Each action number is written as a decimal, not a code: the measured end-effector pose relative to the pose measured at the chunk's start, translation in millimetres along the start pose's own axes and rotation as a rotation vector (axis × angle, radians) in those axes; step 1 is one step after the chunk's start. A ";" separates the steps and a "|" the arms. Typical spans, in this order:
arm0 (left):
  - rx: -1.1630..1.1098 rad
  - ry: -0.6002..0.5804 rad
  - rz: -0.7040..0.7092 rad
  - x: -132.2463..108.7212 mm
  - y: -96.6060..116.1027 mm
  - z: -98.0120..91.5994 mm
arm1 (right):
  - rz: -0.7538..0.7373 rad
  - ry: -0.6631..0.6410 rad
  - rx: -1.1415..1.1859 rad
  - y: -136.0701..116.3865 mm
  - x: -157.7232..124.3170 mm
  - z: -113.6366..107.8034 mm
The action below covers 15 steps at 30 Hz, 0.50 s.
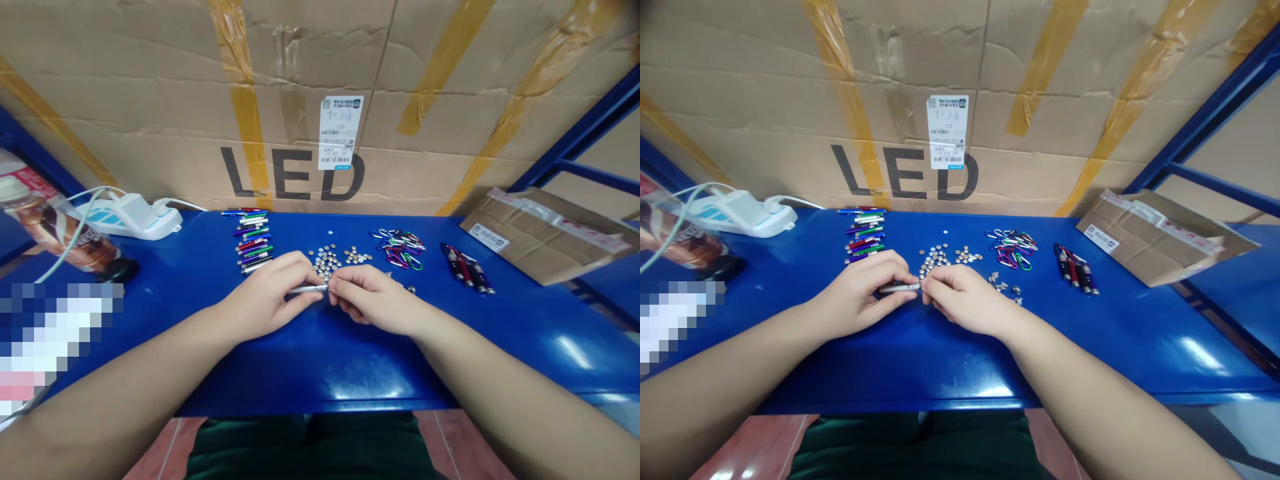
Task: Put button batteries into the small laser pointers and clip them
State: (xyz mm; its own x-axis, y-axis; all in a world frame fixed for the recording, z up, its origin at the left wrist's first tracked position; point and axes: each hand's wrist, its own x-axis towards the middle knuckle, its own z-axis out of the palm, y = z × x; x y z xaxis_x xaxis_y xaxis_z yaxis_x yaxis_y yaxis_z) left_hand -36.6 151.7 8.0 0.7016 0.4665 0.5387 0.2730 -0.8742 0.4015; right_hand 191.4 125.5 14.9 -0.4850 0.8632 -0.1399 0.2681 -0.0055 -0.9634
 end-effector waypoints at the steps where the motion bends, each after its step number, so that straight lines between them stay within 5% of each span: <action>1: -0.009 0.003 -0.008 0.5 -0.4 0.2 | -0.056 0.037 -0.089 -0.6 -1.3 -1.5; 9: -0.010 0.002 -0.125 0.4 1.5 -2.0 | -0.563 0.179 -0.672 -1.2 -5.6 -11.3; 15: -0.032 -0.029 -0.166 1.0 7.5 -1.9 | -0.654 0.166 -0.853 1.8 -7.9 -8.7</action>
State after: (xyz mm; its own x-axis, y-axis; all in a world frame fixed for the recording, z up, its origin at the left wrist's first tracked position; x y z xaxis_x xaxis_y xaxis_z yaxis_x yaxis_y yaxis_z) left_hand -35.1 145.9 13.0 0.6676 0.5997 0.4412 0.3661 -0.7805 0.5068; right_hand 202.9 123.0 16.2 -0.6428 0.6293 0.4367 0.5197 0.7771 -0.3550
